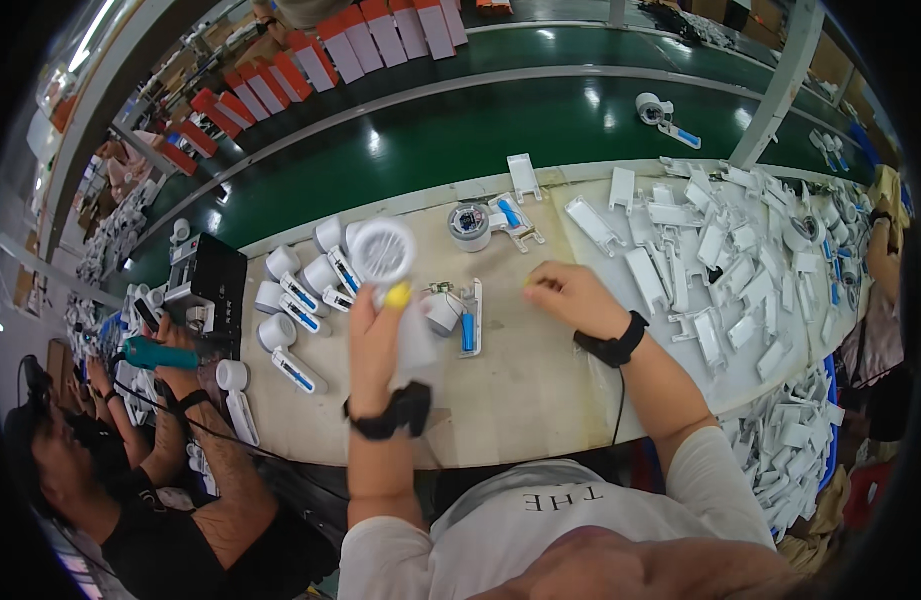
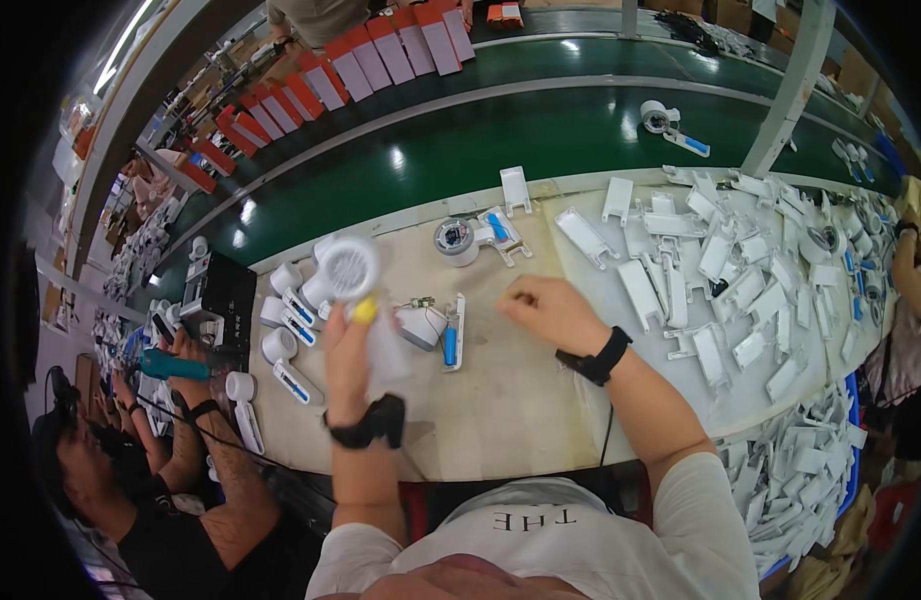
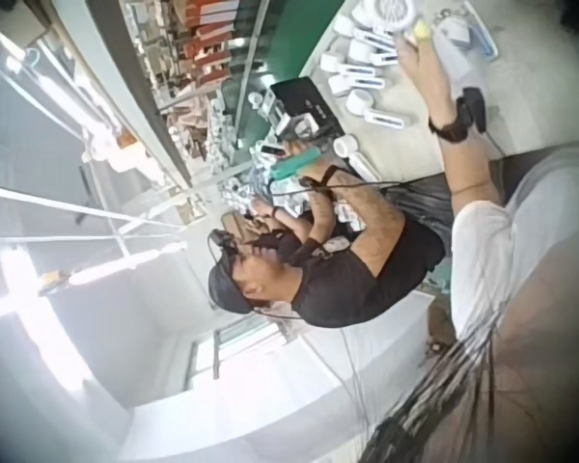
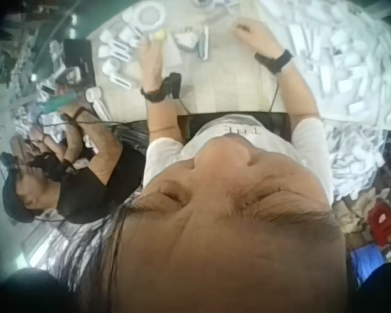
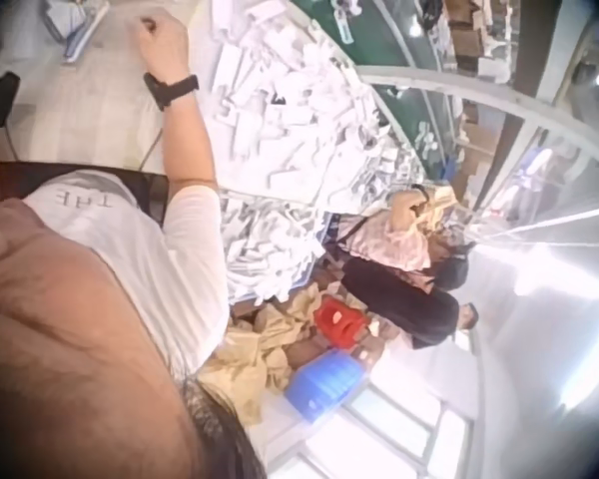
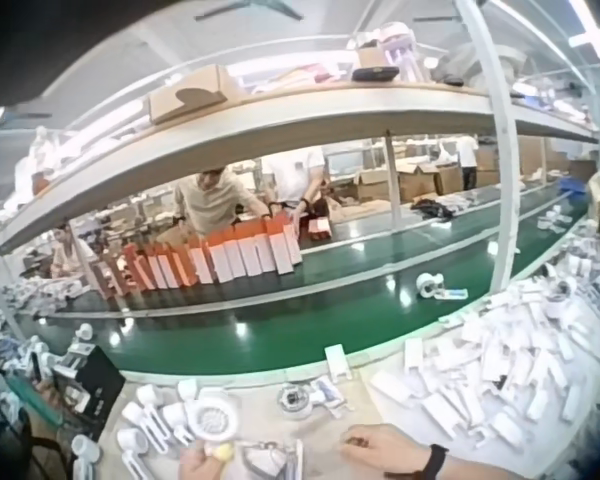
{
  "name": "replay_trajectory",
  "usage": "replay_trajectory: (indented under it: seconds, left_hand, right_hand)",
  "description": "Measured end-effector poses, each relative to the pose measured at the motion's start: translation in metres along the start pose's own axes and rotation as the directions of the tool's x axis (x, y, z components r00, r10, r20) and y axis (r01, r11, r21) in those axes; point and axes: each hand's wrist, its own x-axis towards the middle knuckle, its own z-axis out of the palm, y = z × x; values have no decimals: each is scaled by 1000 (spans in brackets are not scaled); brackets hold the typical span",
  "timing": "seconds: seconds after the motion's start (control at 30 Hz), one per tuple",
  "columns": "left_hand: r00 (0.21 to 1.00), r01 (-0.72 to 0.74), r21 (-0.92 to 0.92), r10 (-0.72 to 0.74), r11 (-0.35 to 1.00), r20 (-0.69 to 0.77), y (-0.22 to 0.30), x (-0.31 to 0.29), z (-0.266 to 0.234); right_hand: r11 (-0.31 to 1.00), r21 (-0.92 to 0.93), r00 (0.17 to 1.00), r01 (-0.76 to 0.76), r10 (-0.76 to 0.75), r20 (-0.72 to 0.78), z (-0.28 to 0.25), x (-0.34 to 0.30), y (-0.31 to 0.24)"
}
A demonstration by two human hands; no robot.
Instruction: Manually assembling components and applying adhesive labels to small handheld electronic fans on a factory production line.
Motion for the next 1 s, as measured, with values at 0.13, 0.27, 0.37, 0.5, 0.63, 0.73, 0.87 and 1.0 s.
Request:
replay_trajectory:
  seconds: [0.13,0.27,0.37,0.5,0.63,0.73,0.87,1.0]
  left_hand:
    - [968,7,786,193,618,-160,2,-59,-59]
    - [947,223,837,92,500,-307,-14,-88,-82]
    - [947,188,901,172,392,-273,-22,-75,-91]
    - [934,306,932,129,193,-333,-19,-51,-84]
    - [902,-161,980,420,114,99,-2,-30,-50]
    - [897,-387,809,385,442,218,-7,3,-24]
    - [882,-472,788,218,395,419,-16,29,7]
    - [871,-465,771,379,436,311,-16,35,27]
  right_hand:
    - [978,-163,964,-129,85,-252,-21,10,8]
    - [926,-377,995,-21,-18,-99,-4,16,6]
    - [913,-385,990,136,-112,84,26,16,-18]
    - [812,-526,967,253,-187,176,63,27,-20]
    - [816,-520,968,252,-211,138,65,35,-11]
    - [832,-527,977,175,-81,195,67,35,-10]
    - [886,-439,989,149,-123,88,47,26,1]
    - [867,-485,993,116,-119,25,19,21,13]
